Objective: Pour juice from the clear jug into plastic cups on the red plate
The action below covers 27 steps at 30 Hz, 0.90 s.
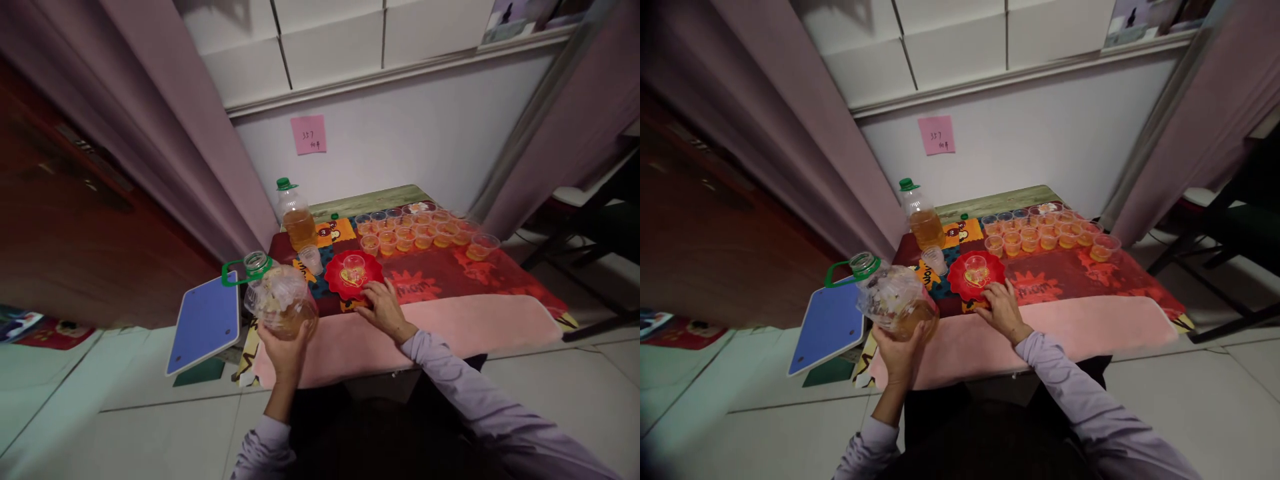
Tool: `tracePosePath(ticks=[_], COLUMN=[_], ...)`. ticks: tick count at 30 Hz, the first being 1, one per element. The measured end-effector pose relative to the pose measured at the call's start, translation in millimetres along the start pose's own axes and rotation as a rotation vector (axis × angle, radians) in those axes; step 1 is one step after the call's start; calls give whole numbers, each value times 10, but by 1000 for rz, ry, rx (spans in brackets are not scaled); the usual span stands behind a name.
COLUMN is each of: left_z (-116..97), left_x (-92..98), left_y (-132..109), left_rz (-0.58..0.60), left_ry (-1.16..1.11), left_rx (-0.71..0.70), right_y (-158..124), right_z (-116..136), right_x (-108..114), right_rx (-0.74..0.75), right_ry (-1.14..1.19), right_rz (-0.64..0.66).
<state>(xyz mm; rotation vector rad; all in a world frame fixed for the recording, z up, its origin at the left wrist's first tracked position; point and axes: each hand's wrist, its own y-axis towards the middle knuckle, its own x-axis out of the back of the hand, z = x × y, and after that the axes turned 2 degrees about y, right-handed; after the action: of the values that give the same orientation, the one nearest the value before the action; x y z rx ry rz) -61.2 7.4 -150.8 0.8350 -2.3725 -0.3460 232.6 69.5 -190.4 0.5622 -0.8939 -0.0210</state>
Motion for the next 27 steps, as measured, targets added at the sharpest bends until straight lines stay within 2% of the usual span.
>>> tracePosePath(ticks=[4,7,9,13,16,20,27], left_z=[-158,-241,-279,-324,-318,-346,-637], left_x=[173,306,396,568,663,736,723], left_y=[139,217,257,314,326,311,323], left_rz=[1,4,14,113,160,224,364], left_ry=[16,112,201,376,501,645,781], left_rx=[1,-67,-139,-345,-447,-440,-347], right_y=[29,28,13,4,40,77,40], right_z=[77,315,565,1041,1195,1200,1173], right_x=[19,-27,-138,-441,-593,-672,-693], right_rx=[6,-40,-112,-368,-458,-521,-522], right_ry=[62,297,597,1285,1579,1700,1716], right_rz=[-150,-238,-170,150,321,345,282])
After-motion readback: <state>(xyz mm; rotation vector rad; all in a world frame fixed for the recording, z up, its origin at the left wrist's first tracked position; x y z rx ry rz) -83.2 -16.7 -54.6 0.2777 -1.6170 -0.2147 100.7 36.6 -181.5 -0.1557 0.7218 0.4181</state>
